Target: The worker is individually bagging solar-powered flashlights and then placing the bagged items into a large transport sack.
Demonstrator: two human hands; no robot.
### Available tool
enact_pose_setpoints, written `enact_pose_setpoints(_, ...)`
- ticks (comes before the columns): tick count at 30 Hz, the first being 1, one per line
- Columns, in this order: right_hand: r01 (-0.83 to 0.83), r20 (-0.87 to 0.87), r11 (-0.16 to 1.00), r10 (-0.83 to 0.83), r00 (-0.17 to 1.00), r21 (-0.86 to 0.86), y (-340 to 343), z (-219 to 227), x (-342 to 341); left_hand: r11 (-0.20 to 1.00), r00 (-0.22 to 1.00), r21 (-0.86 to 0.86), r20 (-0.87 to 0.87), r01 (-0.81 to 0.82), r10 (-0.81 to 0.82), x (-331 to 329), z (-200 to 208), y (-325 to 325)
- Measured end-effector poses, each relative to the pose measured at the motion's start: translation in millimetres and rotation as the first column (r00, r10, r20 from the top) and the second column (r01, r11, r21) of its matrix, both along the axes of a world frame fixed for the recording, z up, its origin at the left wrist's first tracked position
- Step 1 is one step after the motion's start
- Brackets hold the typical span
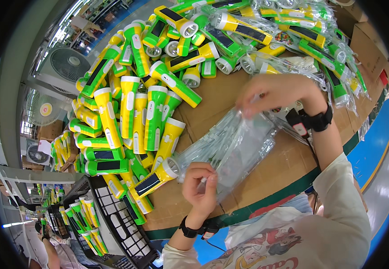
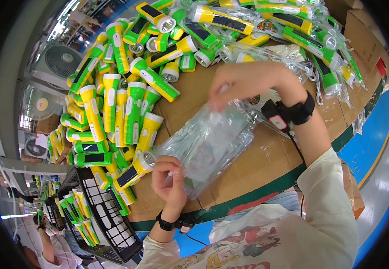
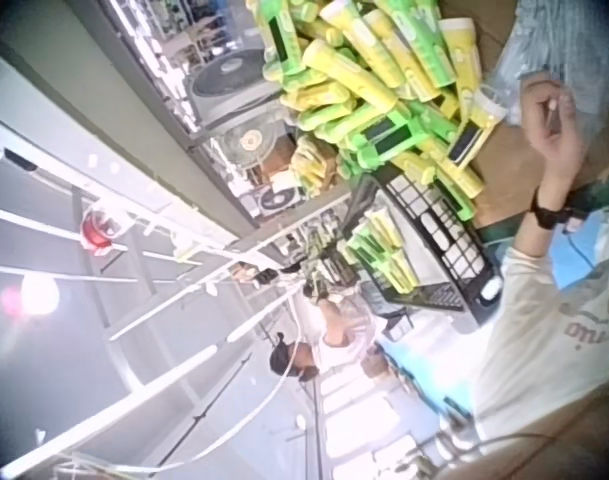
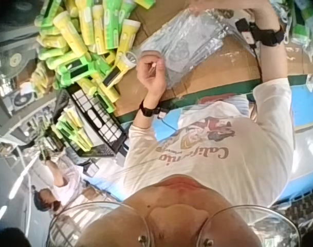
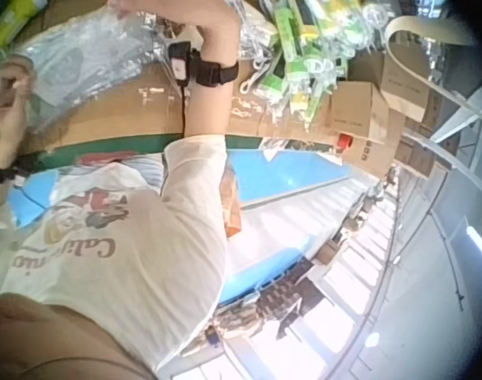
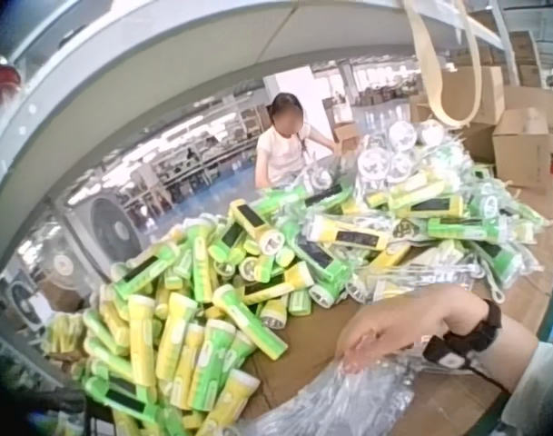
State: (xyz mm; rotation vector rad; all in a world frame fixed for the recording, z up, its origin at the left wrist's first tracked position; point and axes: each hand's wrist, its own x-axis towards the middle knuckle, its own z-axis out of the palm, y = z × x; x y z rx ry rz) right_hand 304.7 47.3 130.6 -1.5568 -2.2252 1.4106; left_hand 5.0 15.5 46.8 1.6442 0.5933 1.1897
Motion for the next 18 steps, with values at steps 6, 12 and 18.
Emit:
enact_pose_setpoints(6,0.421,-0.292,0.618,-0.304,0.907,0.664,38.7,1.0,-43.2,0.987,0.992,0.162,-0.125,0.02,0.001,0.4,-9.8,-8.4)
enact_pose_setpoints(12,0.154,0.223,0.758,-0.37,0.902,0.634,107.0,-56.4,-95.0,0.982,0.987,0.174,-0.153,0.076,-0.05,8.2,-10.0,-16.6)
enact_pose_setpoints(18,0.646,-0.425,0.761,-0.565,0.707,0.062,121.6,-58.0,-73.0,1.0,0.99,0.007,-0.14,0.02,-0.019,5.9,-14.1,-12.0)
